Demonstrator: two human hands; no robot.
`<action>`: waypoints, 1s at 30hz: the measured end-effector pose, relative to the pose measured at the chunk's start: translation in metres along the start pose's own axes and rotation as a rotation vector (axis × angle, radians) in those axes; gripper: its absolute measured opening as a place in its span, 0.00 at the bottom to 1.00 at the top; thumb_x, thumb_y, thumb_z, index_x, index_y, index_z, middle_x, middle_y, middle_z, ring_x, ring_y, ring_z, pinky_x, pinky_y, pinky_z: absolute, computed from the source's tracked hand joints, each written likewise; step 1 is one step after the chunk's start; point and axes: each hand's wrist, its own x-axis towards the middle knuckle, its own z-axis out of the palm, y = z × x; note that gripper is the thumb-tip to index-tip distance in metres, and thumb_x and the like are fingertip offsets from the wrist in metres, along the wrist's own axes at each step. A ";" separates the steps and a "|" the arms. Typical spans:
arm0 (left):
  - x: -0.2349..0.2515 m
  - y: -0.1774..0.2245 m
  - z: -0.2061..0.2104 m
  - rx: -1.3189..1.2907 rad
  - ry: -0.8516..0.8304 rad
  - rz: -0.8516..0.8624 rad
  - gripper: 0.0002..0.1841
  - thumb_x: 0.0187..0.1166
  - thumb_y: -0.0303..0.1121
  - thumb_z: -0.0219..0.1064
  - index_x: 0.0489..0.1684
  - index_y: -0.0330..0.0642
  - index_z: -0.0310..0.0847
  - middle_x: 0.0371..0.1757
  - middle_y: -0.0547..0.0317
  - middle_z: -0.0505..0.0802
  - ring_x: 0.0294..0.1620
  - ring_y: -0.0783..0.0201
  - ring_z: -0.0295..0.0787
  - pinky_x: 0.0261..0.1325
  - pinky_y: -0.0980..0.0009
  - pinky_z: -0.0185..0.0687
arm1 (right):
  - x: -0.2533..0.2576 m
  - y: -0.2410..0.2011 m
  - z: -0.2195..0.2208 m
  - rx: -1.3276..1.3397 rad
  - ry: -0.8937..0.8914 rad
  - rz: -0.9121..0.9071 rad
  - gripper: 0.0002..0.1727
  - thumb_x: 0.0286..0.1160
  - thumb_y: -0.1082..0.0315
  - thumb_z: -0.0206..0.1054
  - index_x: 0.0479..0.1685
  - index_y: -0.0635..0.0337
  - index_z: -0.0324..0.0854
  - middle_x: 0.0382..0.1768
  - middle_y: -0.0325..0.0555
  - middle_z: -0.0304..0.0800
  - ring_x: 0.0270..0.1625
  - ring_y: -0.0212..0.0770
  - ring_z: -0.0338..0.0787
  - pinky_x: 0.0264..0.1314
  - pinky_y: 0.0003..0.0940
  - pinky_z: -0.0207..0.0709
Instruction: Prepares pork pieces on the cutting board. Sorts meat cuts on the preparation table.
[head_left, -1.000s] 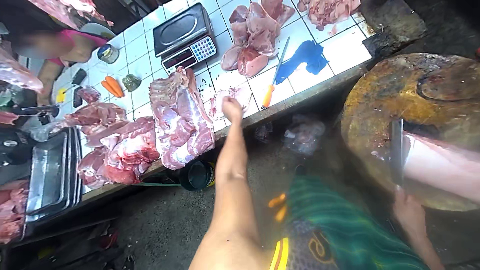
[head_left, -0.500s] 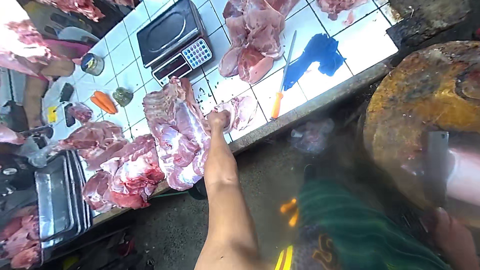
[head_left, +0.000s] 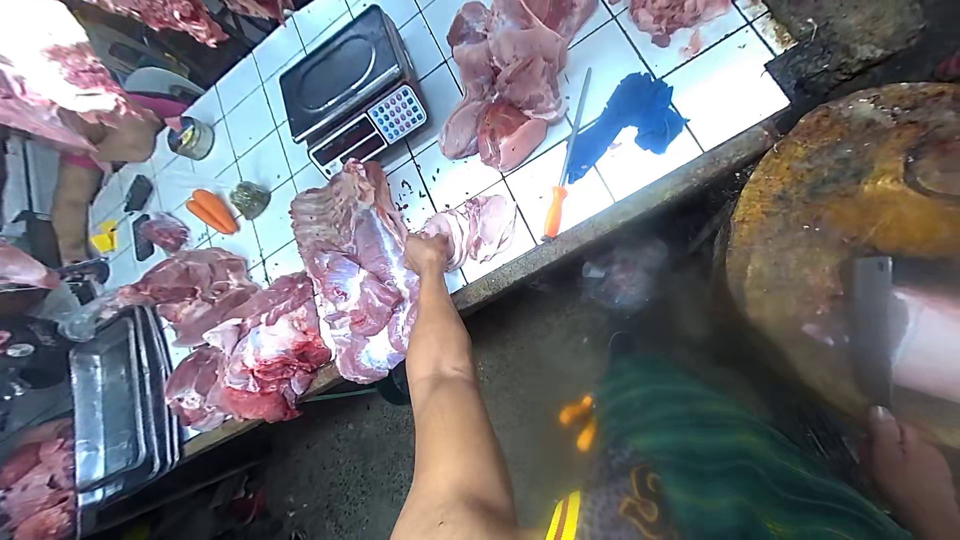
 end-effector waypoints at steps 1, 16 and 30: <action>0.009 0.001 -0.002 -0.008 -0.081 -0.065 0.30 0.63 0.49 0.77 0.58 0.34 0.85 0.61 0.34 0.90 0.68 0.37 0.85 0.68 0.33 0.76 | 0.001 0.003 0.002 0.008 0.007 -0.003 0.43 0.93 0.37 0.34 0.64 0.73 0.77 0.48 0.79 0.86 0.53 0.77 0.87 0.57 0.78 0.73; 0.024 0.000 -0.024 -1.063 -0.340 -0.085 0.16 0.70 0.32 0.71 0.53 0.37 0.80 0.38 0.51 0.92 0.35 0.59 0.90 0.39 0.57 0.89 | -0.002 -0.003 0.011 0.002 0.027 0.045 0.44 0.91 0.34 0.39 0.63 0.73 0.77 0.49 0.80 0.86 0.56 0.80 0.86 0.58 0.80 0.72; 0.017 -0.001 -0.014 -0.897 -0.272 -0.258 0.23 0.77 0.40 0.71 0.67 0.38 0.75 0.41 0.52 0.87 0.35 0.61 0.84 0.40 0.58 0.85 | 0.004 0.002 -0.002 0.120 -0.071 0.069 0.45 0.90 0.33 0.31 0.55 0.68 0.78 0.29 0.61 0.81 0.29 0.58 0.83 0.36 0.66 0.77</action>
